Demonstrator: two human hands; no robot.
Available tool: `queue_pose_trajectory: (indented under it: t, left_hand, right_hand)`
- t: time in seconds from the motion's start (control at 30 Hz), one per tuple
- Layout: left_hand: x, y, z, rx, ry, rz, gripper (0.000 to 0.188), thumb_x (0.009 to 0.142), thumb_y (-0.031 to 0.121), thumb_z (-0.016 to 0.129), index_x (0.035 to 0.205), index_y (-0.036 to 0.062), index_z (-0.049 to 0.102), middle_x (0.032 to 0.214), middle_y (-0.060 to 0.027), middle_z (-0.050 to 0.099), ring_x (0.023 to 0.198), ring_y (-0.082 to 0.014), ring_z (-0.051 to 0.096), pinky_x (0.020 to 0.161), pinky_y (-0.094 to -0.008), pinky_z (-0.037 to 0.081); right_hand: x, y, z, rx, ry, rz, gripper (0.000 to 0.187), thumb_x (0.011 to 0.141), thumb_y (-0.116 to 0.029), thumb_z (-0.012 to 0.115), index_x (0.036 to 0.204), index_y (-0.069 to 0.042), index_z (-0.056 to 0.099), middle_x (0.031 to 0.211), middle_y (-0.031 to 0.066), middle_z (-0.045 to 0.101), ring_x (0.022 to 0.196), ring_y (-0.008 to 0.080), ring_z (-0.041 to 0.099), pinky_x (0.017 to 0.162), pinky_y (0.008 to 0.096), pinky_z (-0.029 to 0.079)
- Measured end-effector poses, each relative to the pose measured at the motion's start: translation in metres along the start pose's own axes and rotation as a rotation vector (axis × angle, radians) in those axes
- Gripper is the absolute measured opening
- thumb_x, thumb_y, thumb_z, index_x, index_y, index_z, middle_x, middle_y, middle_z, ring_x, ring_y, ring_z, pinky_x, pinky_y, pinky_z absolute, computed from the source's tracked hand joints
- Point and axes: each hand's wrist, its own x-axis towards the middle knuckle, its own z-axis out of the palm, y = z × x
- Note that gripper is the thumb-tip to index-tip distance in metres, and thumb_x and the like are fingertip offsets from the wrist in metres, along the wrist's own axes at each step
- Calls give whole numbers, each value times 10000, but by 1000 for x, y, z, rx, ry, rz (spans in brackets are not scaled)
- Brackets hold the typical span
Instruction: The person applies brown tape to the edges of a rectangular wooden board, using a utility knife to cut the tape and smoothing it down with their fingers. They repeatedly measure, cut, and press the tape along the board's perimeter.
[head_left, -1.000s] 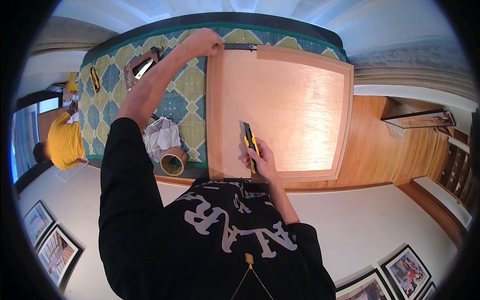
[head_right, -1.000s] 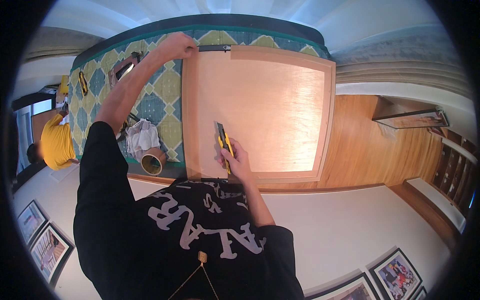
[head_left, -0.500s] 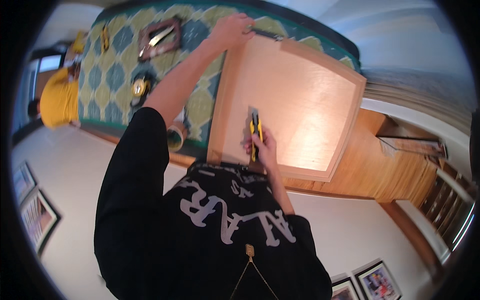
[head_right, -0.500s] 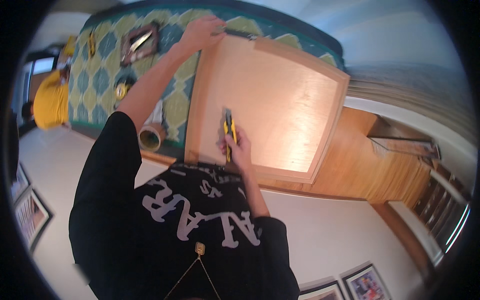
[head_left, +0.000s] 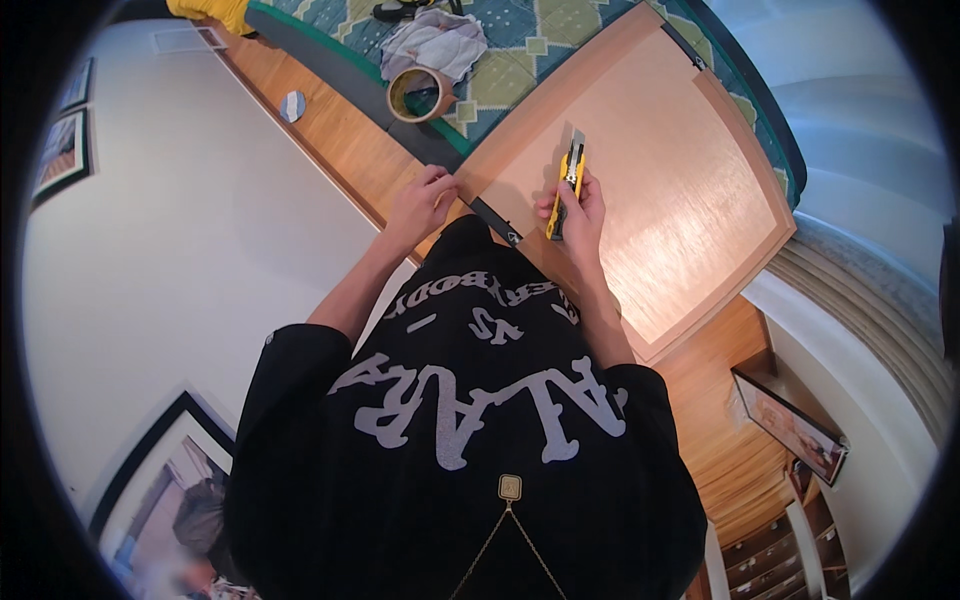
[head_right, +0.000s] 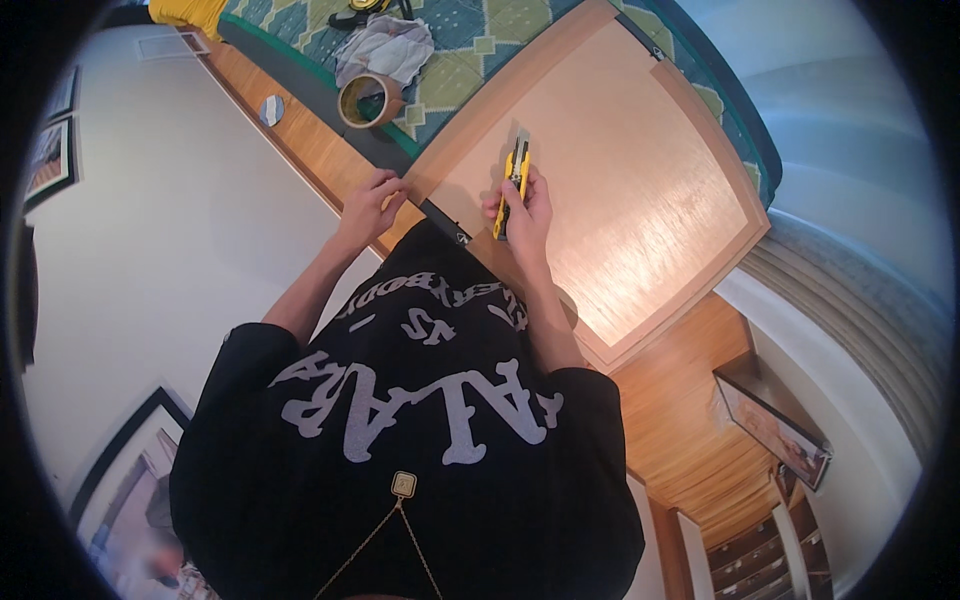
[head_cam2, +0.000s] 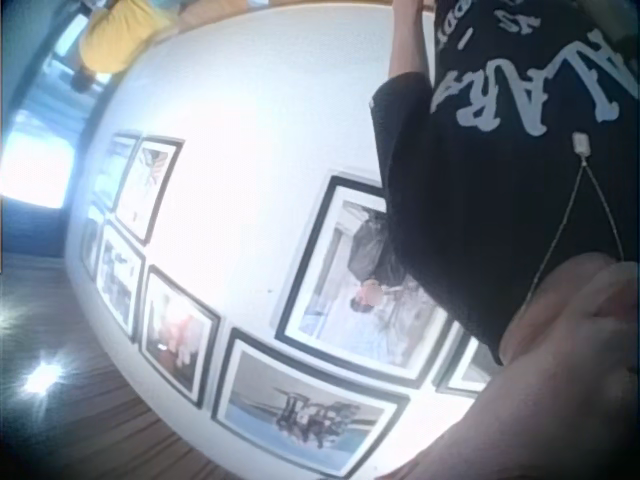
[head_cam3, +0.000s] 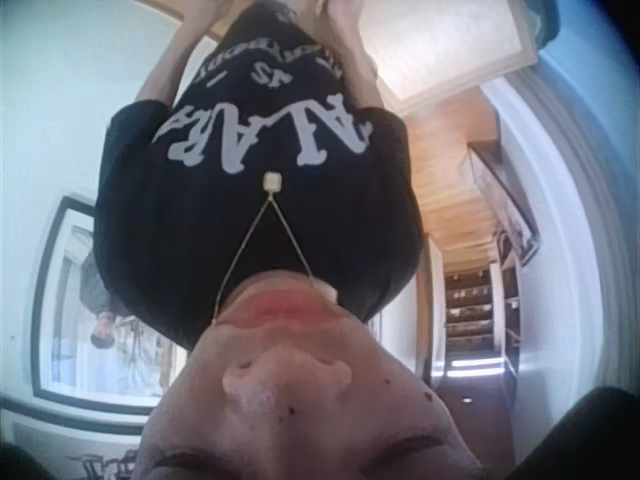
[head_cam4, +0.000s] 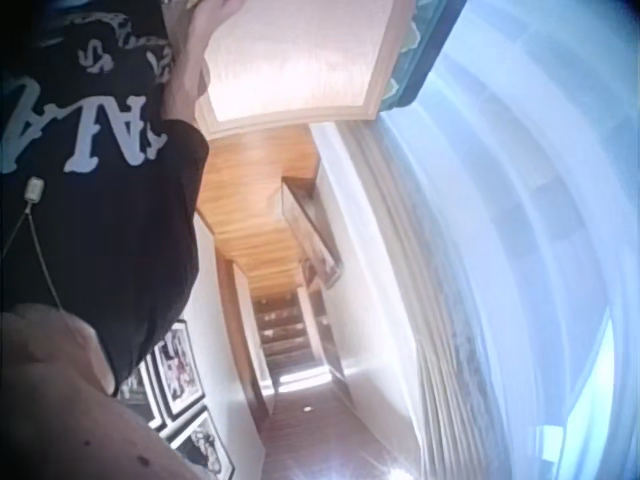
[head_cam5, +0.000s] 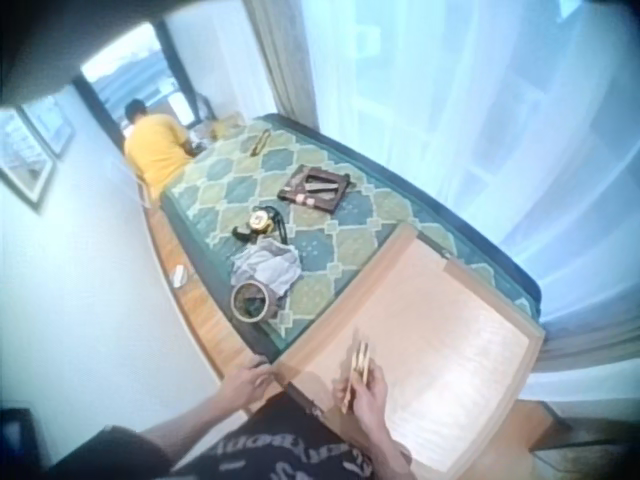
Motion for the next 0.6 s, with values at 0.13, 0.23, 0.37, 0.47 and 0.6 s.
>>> queue_pose_trajectory:
  t: [0.13, 0.23, 0.37, 0.47, 0.6]
  left_hand:
    - [-3, 2, 7, 12, 14, 17, 142, 852, 58, 676, 983, 112, 692, 1041, -73, 578, 852, -262, 634, 705, -366, 519]
    - [-2, 11, 7, 59, 45, 33, 170, 821, 15, 669, 945, 127, 700, 1051, -66, 550, 868, -244, 620, 707, -356, 509]
    - [-4, 16, 18, 95, 108, 119, 240, 763, -47, 645, 898, 142, 707, 1049, -64, 539, 966, -263, 586, 763, -359, 498]
    - [-4, 11, 31, 45, 249, 149, 266, 760, -57, 636, 924, 139, 709, 1088, -58, 546, 1044, -283, 554, 808, -358, 488]
    - [-10, 11, 51, -303, 613, -320, 244, 800, 22, 679, 1028, 106, 705, 1102, -67, 590, 1011, -256, 581, 796, -335, 488]
  right_hand:
    - [-1, 0, -4, -70, -26, -14, 264, 1009, -79, 522, 1253, 4, 464, 876, 89, 603, 679, 171, 648, 577, 281, 550]
    - [-2, -4, -2, -120, -55, -34, 257, 1007, -86, 531, 1242, 0, 470, 875, 81, 604, 682, 162, 646, 573, 270, 548]
    - [-1, 3, -2, -158, -34, -75, 271, 1002, -96, 546, 1250, -6, 483, 889, 71, 606, 686, 140, 641, 569, 252, 537]
    - [-6, 1, 5, -453, -29, -122, 305, 983, -117, 573, 1263, -11, 515, 908, 106, 633, 700, 174, 656, 580, 293, 536]
    - [-31, -12, 26, -1094, -266, -394, 351, 938, -156, 613, 1259, -21, 565, 974, 215, 672, 791, 330, 687, 677, 402, 541]
